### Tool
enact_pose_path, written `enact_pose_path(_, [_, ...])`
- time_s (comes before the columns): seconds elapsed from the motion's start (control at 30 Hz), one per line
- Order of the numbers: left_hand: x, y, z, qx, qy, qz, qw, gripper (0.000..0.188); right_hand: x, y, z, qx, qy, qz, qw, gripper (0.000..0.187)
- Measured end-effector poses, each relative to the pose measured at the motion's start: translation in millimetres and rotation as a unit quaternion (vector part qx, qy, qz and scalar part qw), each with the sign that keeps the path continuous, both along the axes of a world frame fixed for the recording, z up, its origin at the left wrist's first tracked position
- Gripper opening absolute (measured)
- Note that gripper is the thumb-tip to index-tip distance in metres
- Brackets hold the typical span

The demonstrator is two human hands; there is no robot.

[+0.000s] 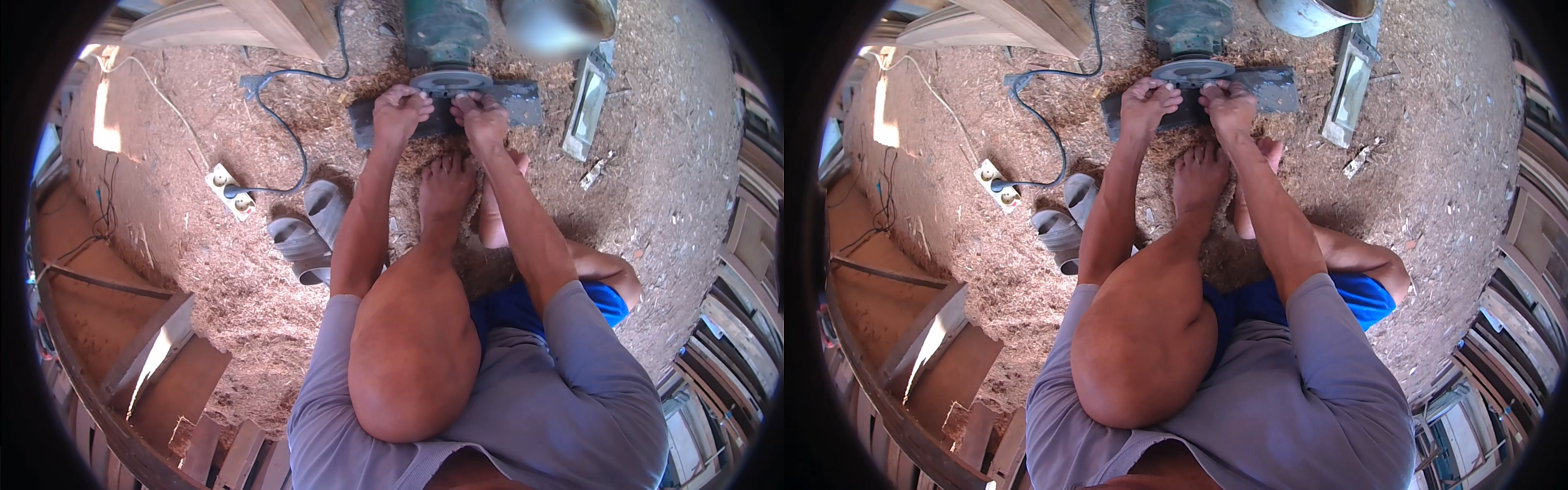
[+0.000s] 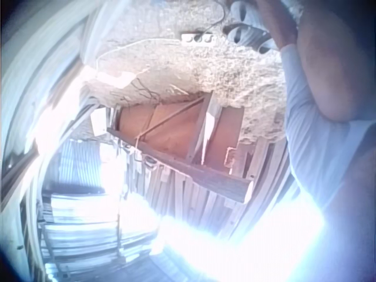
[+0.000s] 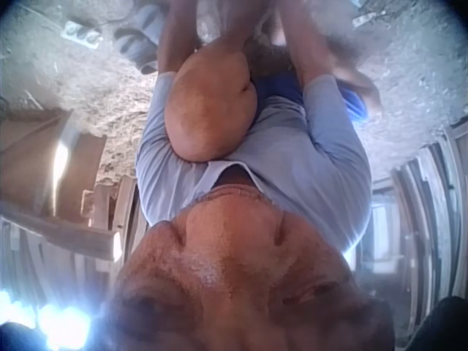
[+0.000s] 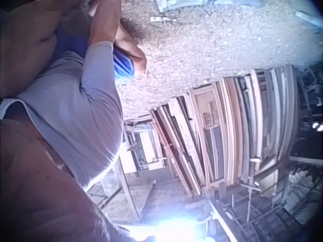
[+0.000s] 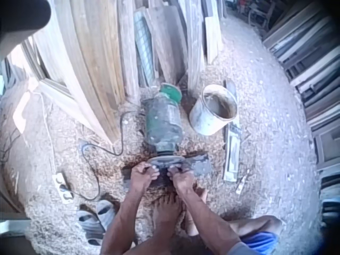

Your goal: The person sharpens a metal plate by holding it against a spinning bench grinder and then dipping it into a bucket of water.

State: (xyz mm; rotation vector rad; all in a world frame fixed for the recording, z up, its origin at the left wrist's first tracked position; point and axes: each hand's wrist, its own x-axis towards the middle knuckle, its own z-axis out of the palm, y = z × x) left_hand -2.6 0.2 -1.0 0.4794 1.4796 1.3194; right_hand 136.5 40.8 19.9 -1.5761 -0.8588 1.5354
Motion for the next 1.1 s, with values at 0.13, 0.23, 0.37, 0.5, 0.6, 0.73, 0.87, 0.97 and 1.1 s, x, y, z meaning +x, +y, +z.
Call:
enact_pose_path(0.13, [-3.4,-2.4,0.2,0.014,-0.003,0.005,1.0,0.012,-2.5,-1.0,-1.5,0.003,-0.022,0.04,0.999,0.014])
enact_pose_path(0.23, [-7.0,-7.4,6.6,0.008,0.005,0.008,1.0,0.011,-2.8,-2.8,-5.9,0.036,-0.024,0.053,0.998,0.012])
enact_pose_path(0.37, [-3.7,-14.3,16.3,0.01,0.006,0.0,1.0,0.012,7.6,-6.0,-0.8,0.053,-0.007,0.097,0.994,0.011])
enact_pose_path(0.5, [-2.2,-42.8,33.4,0.03,-0.035,-0.002,0.999,0.009,26.2,-29.8,31.7,-0.037,0.161,0.097,0.981,0.015])
enact_pose_path(0.6, [-4.9,-63.1,49.5,0.073,-0.093,-0.005,0.993,0.009,48.0,-49.4,69.9,-0.107,0.303,0.142,0.936,0.018])
enact_pose_path(0.73, [27.6,-52.8,80.6,0.138,-0.198,-0.084,0.967,0.024,80.5,-66.2,83.9,-0.063,0.334,0.137,0.93,0.014])
enact_pose_path(0.87, [59.2,-38.5,141.2,0.154,-0.33,-0.12,0.924,0.029,100.2,-76.9,111.3,-0.016,0.306,0.108,0.946,0.011])
enact_pose_path(0.97, [77.0,-33.5,155.9,0.161,-0.19,-0.156,0.956,0.026,115.1,-78.2,129.3,0.026,0.284,0.116,0.951,0.011])
enact_pose_path(1.1, [89.9,-18.7,185.5,0.181,-0.07,-0.227,0.954,0.016,133.3,-81.1,156.7,0.074,0.256,0.117,0.957,0.012])
